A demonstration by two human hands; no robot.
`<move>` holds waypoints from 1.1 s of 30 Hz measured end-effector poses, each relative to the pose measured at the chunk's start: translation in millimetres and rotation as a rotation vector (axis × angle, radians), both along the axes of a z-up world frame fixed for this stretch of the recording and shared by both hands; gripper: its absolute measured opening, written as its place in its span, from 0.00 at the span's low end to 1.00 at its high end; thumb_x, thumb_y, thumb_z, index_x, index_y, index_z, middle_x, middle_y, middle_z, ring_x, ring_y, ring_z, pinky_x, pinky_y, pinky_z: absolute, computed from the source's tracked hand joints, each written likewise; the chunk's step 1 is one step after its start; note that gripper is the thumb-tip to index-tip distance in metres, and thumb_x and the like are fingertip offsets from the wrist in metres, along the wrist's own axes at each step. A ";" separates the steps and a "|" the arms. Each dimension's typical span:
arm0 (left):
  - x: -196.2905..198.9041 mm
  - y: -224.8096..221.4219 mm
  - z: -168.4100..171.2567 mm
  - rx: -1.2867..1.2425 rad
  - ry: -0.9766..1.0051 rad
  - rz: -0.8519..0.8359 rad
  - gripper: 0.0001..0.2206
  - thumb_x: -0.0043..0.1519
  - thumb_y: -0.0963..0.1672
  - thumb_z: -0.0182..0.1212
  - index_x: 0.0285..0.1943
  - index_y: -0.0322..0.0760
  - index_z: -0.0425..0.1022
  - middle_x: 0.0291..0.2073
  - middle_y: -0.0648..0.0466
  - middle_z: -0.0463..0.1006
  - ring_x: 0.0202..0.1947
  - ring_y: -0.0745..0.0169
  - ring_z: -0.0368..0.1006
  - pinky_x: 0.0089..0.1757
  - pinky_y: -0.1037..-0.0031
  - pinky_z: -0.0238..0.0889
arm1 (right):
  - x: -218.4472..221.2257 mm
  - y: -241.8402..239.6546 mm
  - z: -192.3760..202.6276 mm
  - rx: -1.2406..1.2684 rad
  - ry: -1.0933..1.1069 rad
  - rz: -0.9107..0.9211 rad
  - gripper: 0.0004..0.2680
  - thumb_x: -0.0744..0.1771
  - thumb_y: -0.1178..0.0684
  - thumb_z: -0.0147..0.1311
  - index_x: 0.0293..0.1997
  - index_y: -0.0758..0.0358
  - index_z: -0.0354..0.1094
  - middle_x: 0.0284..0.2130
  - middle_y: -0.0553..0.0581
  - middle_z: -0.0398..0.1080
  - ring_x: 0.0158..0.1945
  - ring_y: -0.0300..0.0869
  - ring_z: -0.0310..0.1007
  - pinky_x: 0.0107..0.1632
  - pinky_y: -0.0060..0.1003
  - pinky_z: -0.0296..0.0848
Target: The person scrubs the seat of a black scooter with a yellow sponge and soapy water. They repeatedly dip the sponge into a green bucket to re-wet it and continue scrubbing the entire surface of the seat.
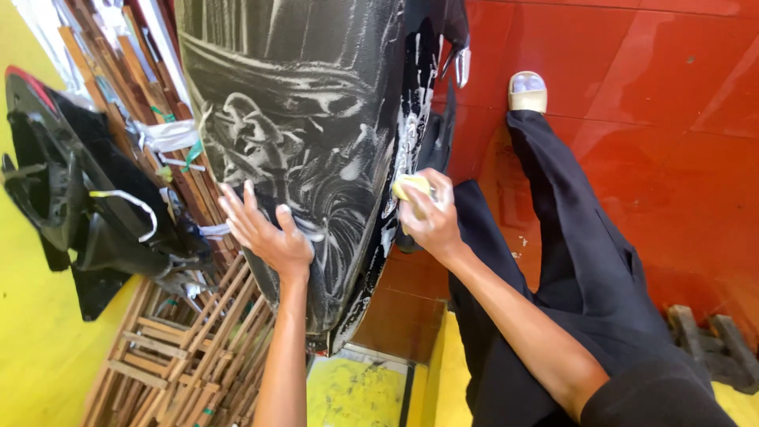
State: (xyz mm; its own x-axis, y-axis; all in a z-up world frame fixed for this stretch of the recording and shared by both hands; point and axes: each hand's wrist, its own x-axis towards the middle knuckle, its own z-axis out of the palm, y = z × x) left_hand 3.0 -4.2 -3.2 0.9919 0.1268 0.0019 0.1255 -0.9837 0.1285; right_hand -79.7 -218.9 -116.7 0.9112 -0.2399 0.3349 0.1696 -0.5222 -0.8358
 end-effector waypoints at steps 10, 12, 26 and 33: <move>1.0 -1.3 3.2 -0.042 -0.017 0.014 0.27 0.71 0.55 0.42 0.75 0.39 0.63 0.75 0.41 0.55 0.75 0.34 0.49 0.66 0.40 0.37 | -22.9 32.6 30.7 0.378 0.260 -0.124 0.10 0.64 0.63 0.61 0.49 0.68 0.71 0.50 0.72 0.65 0.47 0.59 0.73 0.40 0.49 0.77; 0.9 -2.2 6.0 -0.034 -0.009 0.007 0.26 0.71 0.54 0.43 0.75 0.39 0.64 0.75 0.40 0.55 0.75 0.34 0.49 0.66 0.40 0.37 | -35.6 39.7 32.3 0.367 0.306 -0.164 0.10 0.64 0.62 0.63 0.49 0.68 0.71 0.50 0.72 0.66 0.48 0.60 0.74 0.41 0.48 0.77; 2.0 -2.6 5.5 -0.037 0.025 0.022 0.25 0.70 0.51 0.44 0.75 0.38 0.62 0.74 0.39 0.55 0.74 0.33 0.49 0.66 0.39 0.36 | 34.1 -8.8 8.6 0.274 0.347 0.061 0.12 0.65 0.56 0.54 0.53 0.56 0.69 0.55 0.67 0.61 0.49 0.61 0.70 0.49 0.53 0.73; -1.1 -4.0 8.9 -0.039 0.074 0.023 0.25 0.73 0.51 0.41 0.78 0.40 0.57 0.78 0.45 0.48 0.80 0.37 0.41 0.72 0.39 0.33 | 145.0 -57.1 -107.1 -0.082 0.443 0.096 0.12 0.72 0.58 0.36 0.62 0.69 0.60 0.54 0.69 0.63 0.52 0.61 0.67 0.55 0.60 0.63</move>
